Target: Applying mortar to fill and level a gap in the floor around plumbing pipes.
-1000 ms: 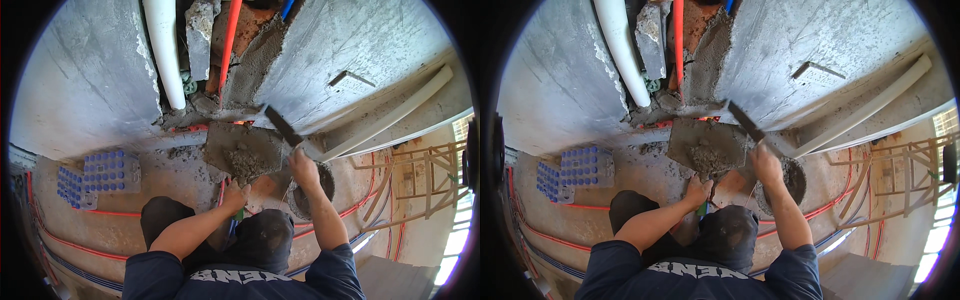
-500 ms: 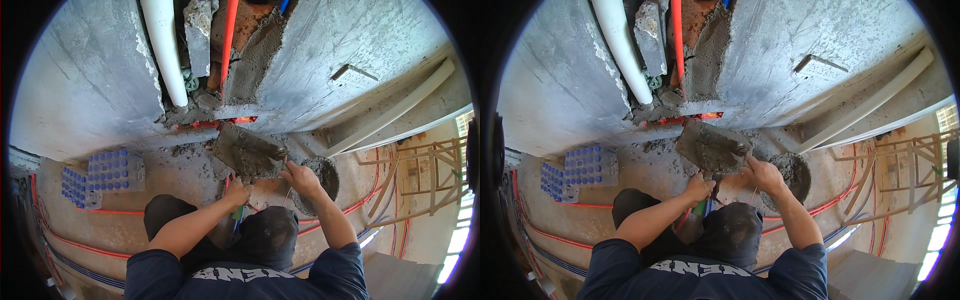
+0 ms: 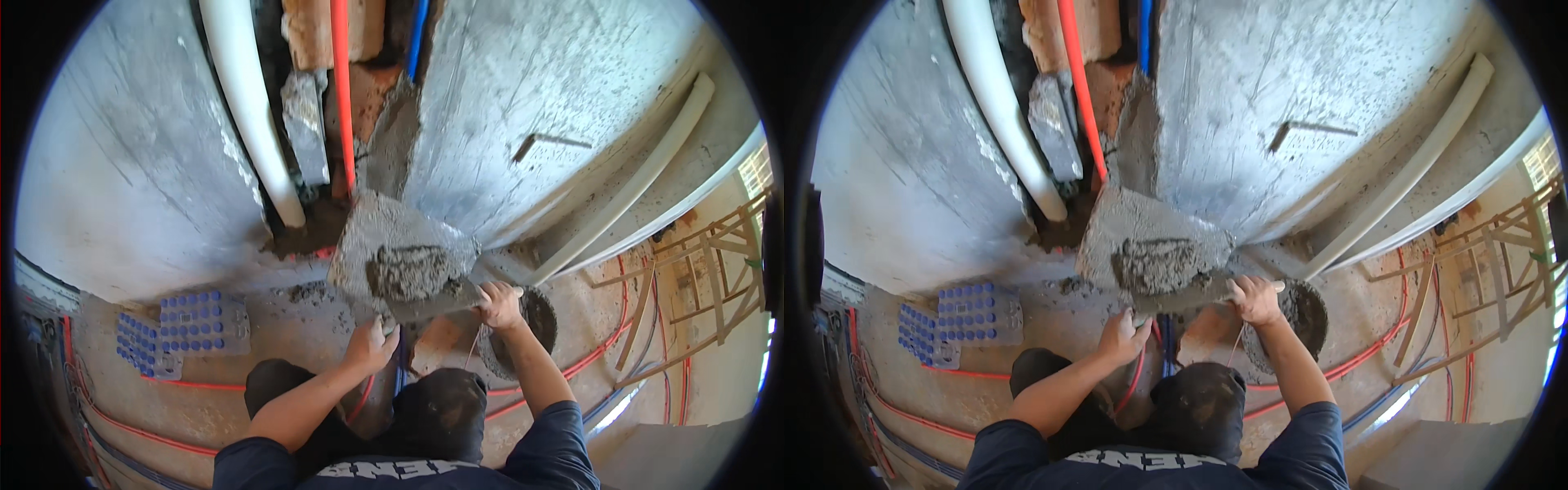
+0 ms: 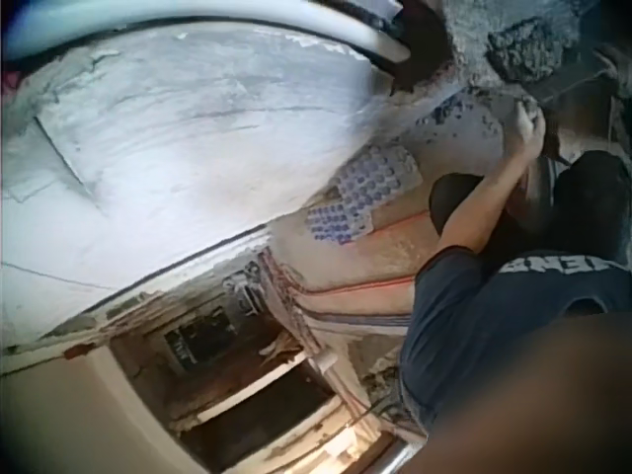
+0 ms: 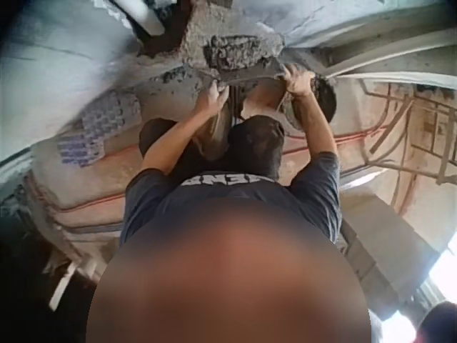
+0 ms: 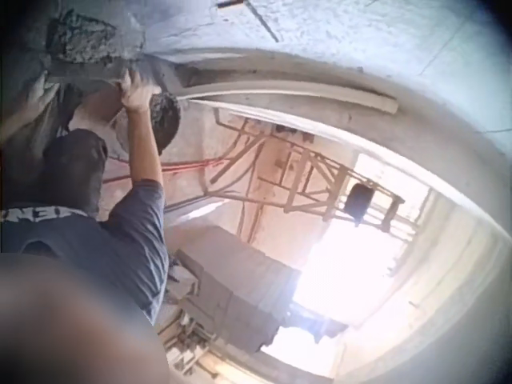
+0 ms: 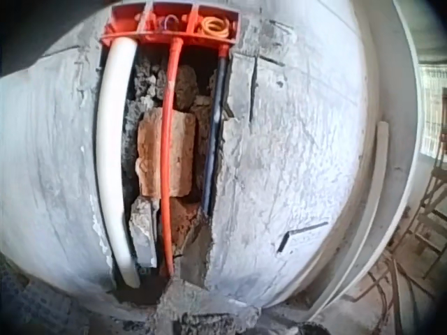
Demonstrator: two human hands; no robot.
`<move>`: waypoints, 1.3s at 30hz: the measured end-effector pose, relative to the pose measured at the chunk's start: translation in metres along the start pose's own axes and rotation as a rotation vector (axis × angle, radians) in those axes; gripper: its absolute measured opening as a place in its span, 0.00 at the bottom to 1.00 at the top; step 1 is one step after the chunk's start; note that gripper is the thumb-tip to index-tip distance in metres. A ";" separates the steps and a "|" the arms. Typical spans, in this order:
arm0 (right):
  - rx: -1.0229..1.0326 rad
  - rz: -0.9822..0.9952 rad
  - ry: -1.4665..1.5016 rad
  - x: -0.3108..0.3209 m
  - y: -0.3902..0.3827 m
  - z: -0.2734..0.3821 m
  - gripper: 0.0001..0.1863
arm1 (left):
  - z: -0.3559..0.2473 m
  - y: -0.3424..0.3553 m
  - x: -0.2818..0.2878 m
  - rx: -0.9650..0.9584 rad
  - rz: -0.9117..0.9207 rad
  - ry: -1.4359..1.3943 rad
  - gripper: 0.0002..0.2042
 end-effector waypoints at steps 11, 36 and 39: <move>0.262 -0.455 0.087 0.030 0.150 0.012 0.15 | 0.038 -0.005 0.004 -0.148 -0.155 0.375 0.12; -0.655 -0.837 0.907 0.033 0.260 0.072 0.11 | 0.007 0.020 -0.028 0.579 0.256 -0.772 0.13; -0.633 -0.678 0.719 0.047 0.212 0.059 0.11 | 0.004 0.018 -0.024 0.590 0.249 -0.780 0.14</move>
Point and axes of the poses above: each hand's wrist, its own y-axis towards the middle knuckle, its own x-axis out of the back of the hand, z = x × y, the point moved 1 cm from there along y, towards the middle knuckle, and after that the axes turned 13 degrees about y, right-handed, at the moved point
